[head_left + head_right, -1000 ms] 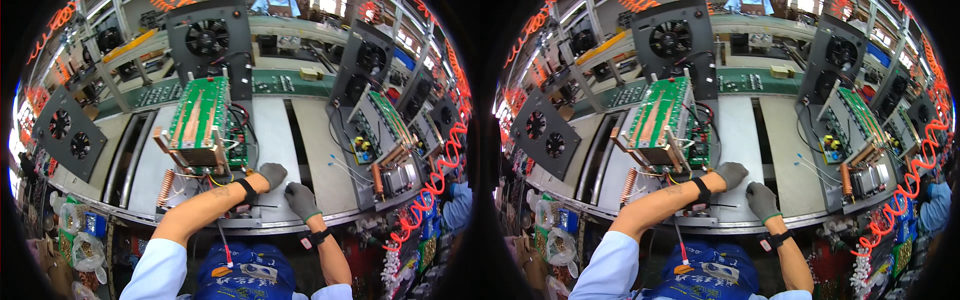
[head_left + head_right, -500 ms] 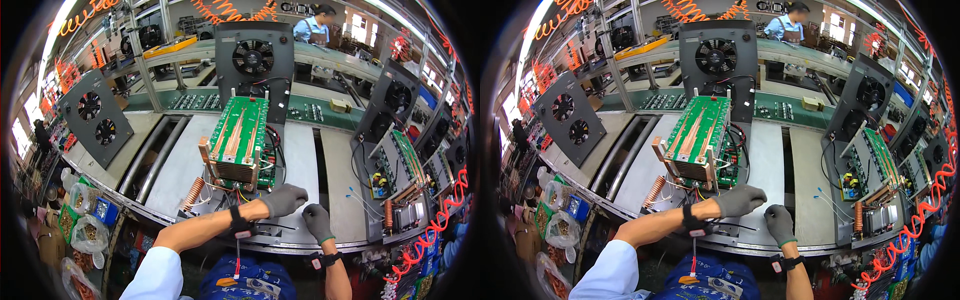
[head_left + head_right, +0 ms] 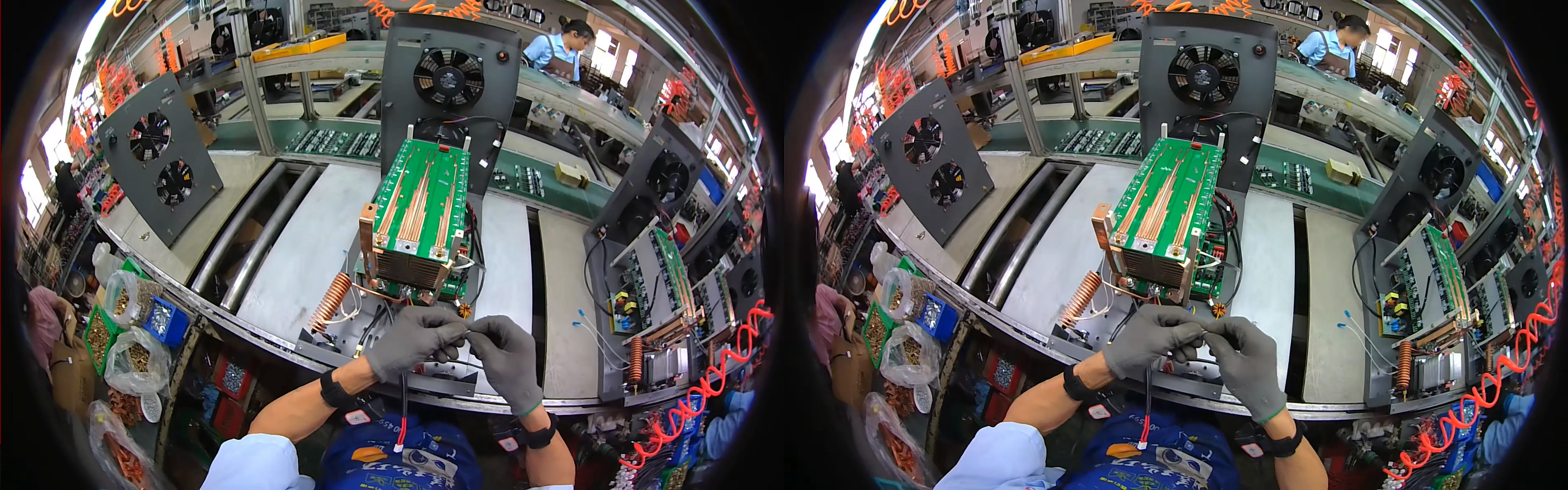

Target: Assembling a large power supply or inverter unit by attaching copper rails to a circuit board using a power screwdriver.

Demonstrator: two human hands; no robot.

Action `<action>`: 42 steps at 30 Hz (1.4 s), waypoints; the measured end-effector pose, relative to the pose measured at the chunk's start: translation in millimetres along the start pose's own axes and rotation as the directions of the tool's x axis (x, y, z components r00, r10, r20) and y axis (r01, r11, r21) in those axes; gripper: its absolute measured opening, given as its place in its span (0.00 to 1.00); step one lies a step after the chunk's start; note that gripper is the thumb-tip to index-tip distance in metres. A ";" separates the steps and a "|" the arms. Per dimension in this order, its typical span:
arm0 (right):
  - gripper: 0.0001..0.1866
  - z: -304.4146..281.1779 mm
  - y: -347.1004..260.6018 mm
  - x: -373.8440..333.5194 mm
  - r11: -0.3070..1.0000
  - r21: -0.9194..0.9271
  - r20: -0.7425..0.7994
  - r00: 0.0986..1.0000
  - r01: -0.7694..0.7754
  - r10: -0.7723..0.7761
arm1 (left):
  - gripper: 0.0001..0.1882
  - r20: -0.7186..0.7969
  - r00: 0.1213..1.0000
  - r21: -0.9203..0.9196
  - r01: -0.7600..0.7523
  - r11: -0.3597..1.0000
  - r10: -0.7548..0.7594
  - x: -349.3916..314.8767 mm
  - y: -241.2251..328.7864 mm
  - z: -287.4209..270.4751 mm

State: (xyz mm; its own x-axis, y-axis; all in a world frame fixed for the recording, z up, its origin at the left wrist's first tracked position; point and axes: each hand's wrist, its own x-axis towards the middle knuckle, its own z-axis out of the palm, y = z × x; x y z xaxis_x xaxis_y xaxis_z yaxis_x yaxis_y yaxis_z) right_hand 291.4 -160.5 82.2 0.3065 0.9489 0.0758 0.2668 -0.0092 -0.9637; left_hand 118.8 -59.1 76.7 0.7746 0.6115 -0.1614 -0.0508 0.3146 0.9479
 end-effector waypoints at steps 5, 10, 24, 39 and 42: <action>0.06 19.2 -11.1 9.2 0.988 0.008 -0.014 0.988 0.156 -0.156 | 0.14 -0.006 0.997 -0.089 -0.079 0.993 0.079 -7.0 -6.3 -15.1; 0.08 27.5 -33.6 24.5 0.949 -0.129 0.035 0.958 0.288 -0.285 | 0.14 -0.113 0.985 0.007 -0.127 0.992 0.127 -12.5 -0.5 -23.8; 0.16 33.1 -54.7 87.0 0.549 -0.606 0.169 0.768 0.575 -0.618 | 0.15 -0.235 0.962 -0.395 -0.224 0.891 0.138 35.7 8.8 -36.7; 0.17 28.8 -42.5 92.2 0.544 -0.514 0.226 0.717 0.663 -0.660 | 0.10 -0.254 0.966 -0.602 -0.192 0.775 0.043 66.4 -7.1 -25.8; 0.16 23.7 -43.7 94.9 0.534 -0.492 0.264 0.703 0.688 -0.661 | 0.10 -0.236 0.972 -0.598 -0.141 0.789 -0.005 63.6 -1.2 -25.5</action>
State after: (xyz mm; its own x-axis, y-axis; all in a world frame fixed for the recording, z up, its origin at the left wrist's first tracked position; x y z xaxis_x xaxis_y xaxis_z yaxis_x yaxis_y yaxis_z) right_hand 287.1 -62.6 125.4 -0.2023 0.7561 0.6224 0.8026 0.4922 -0.3370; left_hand 152.1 -2.1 58.3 0.6043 0.7638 -0.2266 -0.5264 0.5963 0.6061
